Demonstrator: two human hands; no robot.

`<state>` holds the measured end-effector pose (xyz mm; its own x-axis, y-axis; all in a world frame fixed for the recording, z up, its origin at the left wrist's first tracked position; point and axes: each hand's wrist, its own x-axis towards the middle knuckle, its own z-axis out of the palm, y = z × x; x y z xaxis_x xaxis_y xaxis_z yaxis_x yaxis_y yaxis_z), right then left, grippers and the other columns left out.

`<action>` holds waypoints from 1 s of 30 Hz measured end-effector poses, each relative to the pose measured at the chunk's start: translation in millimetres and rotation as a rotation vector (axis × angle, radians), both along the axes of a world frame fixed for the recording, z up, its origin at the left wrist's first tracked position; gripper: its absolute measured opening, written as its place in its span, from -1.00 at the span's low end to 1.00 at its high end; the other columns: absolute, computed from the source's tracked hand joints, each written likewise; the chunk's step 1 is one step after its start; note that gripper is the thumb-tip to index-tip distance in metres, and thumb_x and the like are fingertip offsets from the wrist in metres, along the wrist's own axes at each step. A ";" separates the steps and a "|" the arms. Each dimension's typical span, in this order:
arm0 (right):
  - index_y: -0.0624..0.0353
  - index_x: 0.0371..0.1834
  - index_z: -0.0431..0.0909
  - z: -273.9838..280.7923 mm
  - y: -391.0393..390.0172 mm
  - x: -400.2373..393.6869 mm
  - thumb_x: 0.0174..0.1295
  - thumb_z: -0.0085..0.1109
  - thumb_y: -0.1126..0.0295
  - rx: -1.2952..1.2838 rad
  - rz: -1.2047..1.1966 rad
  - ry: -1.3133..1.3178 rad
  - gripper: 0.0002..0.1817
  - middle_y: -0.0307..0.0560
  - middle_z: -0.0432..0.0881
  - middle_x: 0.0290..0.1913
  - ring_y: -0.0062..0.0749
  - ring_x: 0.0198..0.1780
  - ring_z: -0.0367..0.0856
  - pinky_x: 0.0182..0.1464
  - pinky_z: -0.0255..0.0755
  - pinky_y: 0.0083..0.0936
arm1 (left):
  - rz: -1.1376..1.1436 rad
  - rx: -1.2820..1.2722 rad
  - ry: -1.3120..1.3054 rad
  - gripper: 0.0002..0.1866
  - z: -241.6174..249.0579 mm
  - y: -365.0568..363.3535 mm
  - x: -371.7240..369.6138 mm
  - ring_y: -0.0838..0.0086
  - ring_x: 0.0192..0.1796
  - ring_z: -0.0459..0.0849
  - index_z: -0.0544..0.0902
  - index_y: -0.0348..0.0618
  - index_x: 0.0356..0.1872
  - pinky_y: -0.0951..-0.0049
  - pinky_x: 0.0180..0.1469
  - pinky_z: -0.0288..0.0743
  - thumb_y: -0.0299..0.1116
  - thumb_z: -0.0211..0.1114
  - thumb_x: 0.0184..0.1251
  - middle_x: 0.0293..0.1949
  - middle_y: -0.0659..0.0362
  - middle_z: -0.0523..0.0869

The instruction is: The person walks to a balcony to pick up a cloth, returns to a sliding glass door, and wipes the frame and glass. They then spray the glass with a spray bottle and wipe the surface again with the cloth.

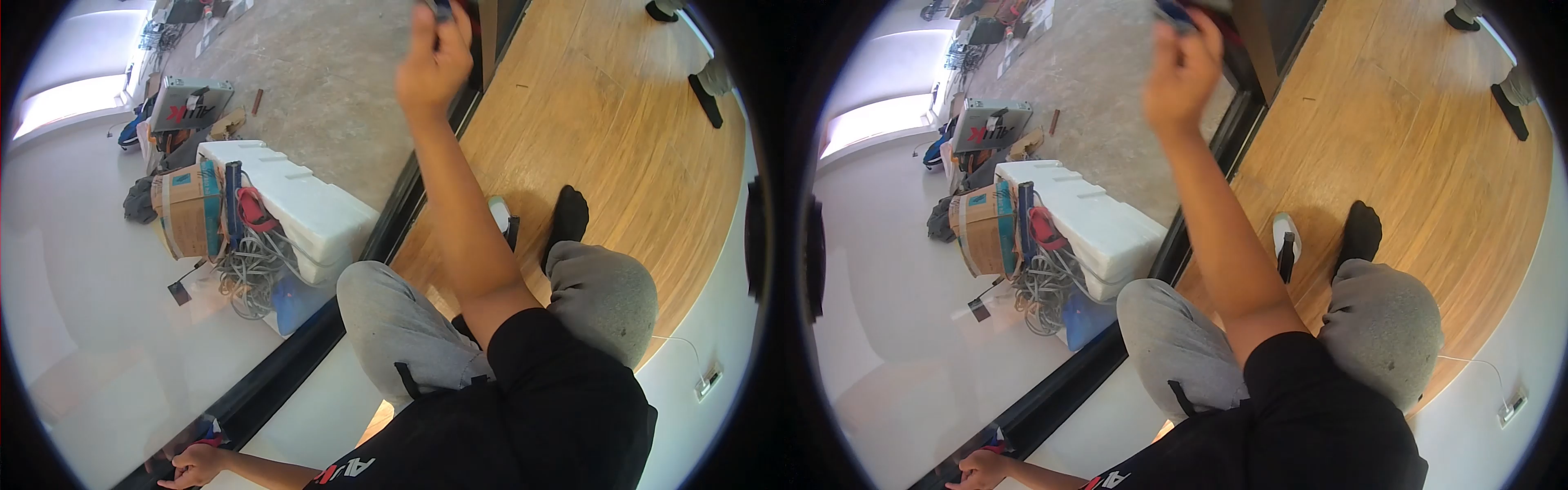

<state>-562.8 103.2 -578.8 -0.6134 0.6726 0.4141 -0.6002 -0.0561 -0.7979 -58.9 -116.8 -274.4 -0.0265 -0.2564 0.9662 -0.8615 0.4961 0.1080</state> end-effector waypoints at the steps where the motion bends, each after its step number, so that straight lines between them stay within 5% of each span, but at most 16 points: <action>1: 0.41 -0.25 0.61 -41.0 0.1 6.6 0.45 0.22 0.24 -0.016 0.048 -0.194 -0.65 0.01 0.66 0.08 -0.37 -0.13 0.53 -0.04 0.38 -0.52 | 0.065 -0.108 -0.014 -0.31 2.0 -3.4 0.3 0.17 0.26 0.29 0.17 0.00 0.55 0.02 0.29 0.21 -0.15 0.15 0.45 0.27 0.13 0.21; 3: 0.34 -0.31 0.64 -154.6 -0.3 11.6 0.46 0.16 0.20 0.021 0.045 -0.505 -0.64 0.23 0.61 0.15 -0.08 0.06 0.58 0.14 0.40 -0.31 | 0.196 -0.320 -0.042 -0.41 3.2 -15.4 4.9 0.41 -0.41 0.59 0.46 -0.25 0.38 0.37 -0.28 0.50 -0.35 0.13 0.29 -0.46 0.32 0.54; 4: 0.37 -0.28 0.65 -200.6 -0.1 16.3 0.49 0.12 0.18 0.094 0.066 -0.651 -0.60 0.23 0.61 0.15 -0.06 0.09 0.57 0.20 0.38 -0.31 | 0.199 -0.345 -0.056 -0.42 3.2 -15.6 4.8 0.44 -0.41 0.58 0.46 -0.23 0.38 0.38 -0.28 0.49 -0.34 0.12 0.30 -0.45 0.33 0.54; 6: 0.37 -0.24 0.67 -156.4 15.4 29.7 0.51 0.07 0.16 -0.022 0.176 -0.568 -0.57 0.23 0.61 0.16 -0.05 0.15 0.55 0.24 0.37 -0.32 | 0.210 -0.347 -0.067 -0.42 4.7 -21.0 11.4 0.38 -0.40 0.65 0.46 -0.20 0.37 0.36 -0.31 0.53 -0.34 0.12 0.29 -0.42 0.29 0.64; 9: 0.44 0.36 0.43 -121.7 -2.9 45.1 0.57 -0.01 0.16 -0.127 0.347 -0.557 -0.46 -0.16 0.67 -0.12 -0.56 -0.08 0.49 0.10 0.36 -0.60 | 0.211 -0.345 -0.066 -0.42 3.5 -19.0 10.2 0.35 -0.41 0.68 0.46 -0.19 0.37 0.36 -0.32 0.54 -0.35 0.10 0.29 -0.40 0.26 0.68; 12: 0.32 0.45 0.38 9.4 -51.6 126.2 0.57 -0.04 0.15 -0.085 0.380 -0.259 -0.45 0.19 0.54 0.27 -0.12 0.33 0.40 0.39 0.21 -0.25 | 0.223 -0.349 -0.057 -0.42 1.4 -21.2 4.1 0.34 -0.42 0.67 0.46 -0.19 0.37 0.35 -0.32 0.54 -0.35 0.11 0.28 -0.39 0.25 0.67; 13: 0.27 0.48 0.35 18.1 -62.9 141.1 0.56 -0.04 0.16 0.147 0.241 -0.052 -0.44 0.31 0.41 0.42 0.13 0.52 0.25 0.50 0.09 -0.09 | 0.226 -0.339 -0.051 -0.42 2.4 -20.9 5.2 0.33 -0.42 0.67 0.46 -0.19 0.37 0.34 -0.32 0.54 -0.34 0.11 0.27 -0.40 0.25 0.67; 16: 0.32 0.35 0.48 -2.4 -64.9 171.4 0.48 0.05 0.15 0.283 0.453 -0.018 -0.47 0.26 0.16 0.59 0.37 0.62 -0.07 0.57 -0.17 0.11 | 0.221 -0.338 -0.066 -0.41 5.6 -19.9 9.5 0.32 -0.40 0.67 0.47 -0.18 0.37 0.31 -0.32 0.54 -0.34 0.13 0.26 -0.40 0.24 0.67; 18: 0.29 0.52 0.23 -43.2 -68.0 158.0 0.47 0.06 0.11 0.334 0.310 0.066 -0.33 0.32 0.02 0.62 0.38 0.63 -0.16 0.57 -0.19 0.13 | 0.184 -0.328 -0.047 -0.42 3.3 -18.3 8.3 0.32 -0.38 0.68 0.48 -0.17 0.36 0.29 -0.31 0.54 -0.34 0.14 0.25 -0.39 0.24 0.67; 20: 0.37 0.61 -0.12 -92.1 -63.3 146.6 0.53 0.00 0.09 0.247 0.351 -0.160 -0.18 0.41 -0.21 0.64 0.34 0.65 -0.28 0.60 -0.26 0.08 | 0.182 -0.330 -0.039 -0.42 3.6 -20.5 8.7 0.32 -0.39 0.67 0.49 -0.15 0.35 0.30 -0.31 0.54 -0.35 0.13 0.25 -0.40 0.25 0.66; 23: 0.54 0.58 -0.25 -167.3 -43.9 103.6 0.55 -0.29 -0.20 -0.043 0.491 -0.673 -0.03 0.39 -0.30 0.65 0.12 0.68 -0.39 0.63 -0.46 -0.12 | 0.182 -0.324 -0.008 -0.44 3.2 -19.6 7.2 0.37 -0.42 0.65 0.51 -0.11 0.34 0.33 -0.33 0.54 -0.36 0.13 0.25 -0.43 0.29 0.64; 27: 0.50 0.60 -0.28 -123.8 -50.4 89.5 0.54 -0.35 -0.24 -0.038 0.453 -0.772 -0.02 0.38 -0.36 0.66 0.22 0.67 -0.40 0.63 -0.47 -0.05 | 0.168 -0.333 0.035 -0.45 0.9 -11.8 -5.5 0.47 -0.46 0.58 0.53 -0.16 0.31 0.43 -0.37 0.48 -0.39 0.10 0.23 -0.47 0.34 0.57; 30: 0.43 0.62 -0.29 -12.8 -62.8 132.9 0.56 -0.32 -0.15 0.107 0.414 -0.530 -0.09 0.47 -0.41 0.64 0.41 0.64 -0.44 0.57 -0.53 0.20 | 0.128 -0.369 0.015 -0.48 2.8 -11.4 -9.4 0.59 -0.53 0.44 0.57 -0.29 0.25 0.54 -0.43 0.39 -0.42 0.11 0.22 -0.51 0.36 0.46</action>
